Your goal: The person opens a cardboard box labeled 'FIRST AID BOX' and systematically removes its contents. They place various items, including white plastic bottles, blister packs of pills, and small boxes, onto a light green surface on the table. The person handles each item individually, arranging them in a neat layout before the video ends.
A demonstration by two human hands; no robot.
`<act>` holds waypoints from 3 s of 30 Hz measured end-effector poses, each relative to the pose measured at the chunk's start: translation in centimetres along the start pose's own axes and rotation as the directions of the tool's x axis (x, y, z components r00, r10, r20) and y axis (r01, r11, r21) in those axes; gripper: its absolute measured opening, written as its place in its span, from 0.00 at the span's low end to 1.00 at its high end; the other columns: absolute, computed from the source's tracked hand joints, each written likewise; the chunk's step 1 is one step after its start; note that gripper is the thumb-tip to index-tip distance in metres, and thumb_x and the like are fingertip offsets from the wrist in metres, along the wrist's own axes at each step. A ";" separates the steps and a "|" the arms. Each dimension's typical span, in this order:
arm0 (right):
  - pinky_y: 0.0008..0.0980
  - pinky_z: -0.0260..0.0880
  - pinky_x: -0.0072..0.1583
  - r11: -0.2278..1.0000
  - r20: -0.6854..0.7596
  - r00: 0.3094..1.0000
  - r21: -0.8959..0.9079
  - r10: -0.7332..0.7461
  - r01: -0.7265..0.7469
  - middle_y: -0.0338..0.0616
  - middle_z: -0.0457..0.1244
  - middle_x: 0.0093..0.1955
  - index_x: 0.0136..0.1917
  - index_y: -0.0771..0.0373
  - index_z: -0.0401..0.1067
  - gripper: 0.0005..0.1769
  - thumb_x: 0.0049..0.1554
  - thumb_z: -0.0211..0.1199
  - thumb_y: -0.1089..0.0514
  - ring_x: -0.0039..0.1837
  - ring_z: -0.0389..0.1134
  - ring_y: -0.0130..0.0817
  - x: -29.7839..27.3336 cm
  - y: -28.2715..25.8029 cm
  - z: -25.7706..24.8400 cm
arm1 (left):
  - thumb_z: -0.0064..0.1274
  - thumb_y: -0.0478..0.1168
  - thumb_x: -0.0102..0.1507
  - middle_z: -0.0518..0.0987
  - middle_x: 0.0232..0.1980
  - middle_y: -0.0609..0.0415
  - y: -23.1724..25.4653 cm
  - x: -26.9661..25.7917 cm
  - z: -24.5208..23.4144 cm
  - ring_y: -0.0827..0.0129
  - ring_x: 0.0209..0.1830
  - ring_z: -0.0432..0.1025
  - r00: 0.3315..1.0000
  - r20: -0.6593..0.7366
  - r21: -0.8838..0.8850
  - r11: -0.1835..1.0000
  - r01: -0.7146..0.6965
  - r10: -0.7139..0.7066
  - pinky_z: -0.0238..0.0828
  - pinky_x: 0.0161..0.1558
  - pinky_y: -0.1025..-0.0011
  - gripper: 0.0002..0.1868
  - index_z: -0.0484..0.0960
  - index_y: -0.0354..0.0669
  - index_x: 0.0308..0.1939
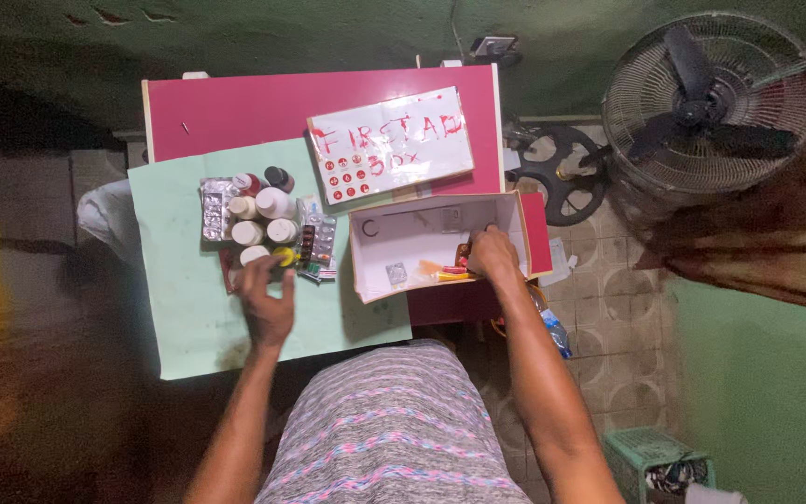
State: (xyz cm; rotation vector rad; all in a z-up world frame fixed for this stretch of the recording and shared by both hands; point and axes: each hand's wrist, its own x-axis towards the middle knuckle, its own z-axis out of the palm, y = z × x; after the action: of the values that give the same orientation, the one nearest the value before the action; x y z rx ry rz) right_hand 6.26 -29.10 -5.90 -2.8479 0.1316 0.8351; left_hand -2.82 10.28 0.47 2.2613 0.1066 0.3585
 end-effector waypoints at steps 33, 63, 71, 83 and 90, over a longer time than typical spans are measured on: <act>0.28 0.74 0.51 0.213 -0.150 0.938 0.951 -0.311 0.223 0.42 0.70 0.48 0.63 0.67 0.72 0.20 0.61 0.66 0.57 0.48 0.69 0.26 -0.2 -2.1 1.1 | 0.58 0.44 0.65 0.79 0.56 0.48 10.5 -1.2 11.3 0.67 0.47 0.78 0.880 0.439 -0.266 0.910 0.319 -0.180 0.79 0.44 0.69 0.23 0.76 0.40 0.62; 0.32 0.78 0.51 -0.010 -0.134 0.969 0.991 -0.206 0.135 0.45 0.68 0.50 0.59 0.69 0.70 0.14 0.63 0.62 0.58 0.49 0.73 0.29 -6.5 -18.9 1.7 | 0.59 0.33 0.66 0.80 0.53 0.52 -7.7 -3.4 2.0 0.74 0.49 0.74 0.930 0.210 -0.665 0.653 0.361 -0.300 0.75 0.50 0.74 0.19 0.76 0.32 0.61; 0.30 0.78 0.50 0.064 -0.119 0.955 0.988 -0.270 0.141 0.43 0.69 0.51 0.60 0.69 0.69 0.15 0.63 0.62 0.59 0.50 0.72 0.29 -7.8 -23.1 3.7 | 0.60 0.36 0.65 0.81 0.49 0.52 -14.8 -2.4 -1.5 0.71 0.47 0.76 0.793 -0.028 -0.434 0.722 0.538 -0.608 0.74 0.49 0.72 0.18 0.76 0.34 0.56; 0.35 0.81 0.49 0.020 0.156 0.966 0.988 -0.206 -0.155 0.47 0.67 0.50 0.60 0.69 0.68 0.17 0.60 0.63 0.59 0.47 0.74 0.35 -8.8 -25.8 11.8 | 0.55 0.29 0.65 0.81 0.49 0.49 -18.0 -2.5 -0.8 0.69 0.47 0.76 0.826 0.106 -0.526 0.674 0.519 -0.554 0.72 0.49 0.72 0.21 0.70 0.36 0.62; 0.36 0.80 0.47 0.006 0.237 0.953 0.971 -0.189 -0.240 0.51 0.66 0.52 0.63 0.72 0.67 0.20 0.61 0.63 0.60 0.45 0.72 0.36 -6.5 -26.1 19.6 | 0.57 0.32 0.64 0.84 0.49 0.49 -17.6 -1.1 -2.4 0.66 0.46 0.78 0.842 0.147 -0.308 0.785 0.537 -0.518 0.74 0.49 0.69 0.15 0.79 0.39 0.56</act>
State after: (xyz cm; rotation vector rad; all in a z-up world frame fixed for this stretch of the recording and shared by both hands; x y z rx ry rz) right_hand -6.07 0.43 -15.02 -1.2273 0.5107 0.6815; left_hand -3.84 23.39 -11.49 1.7978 0.5963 0.0052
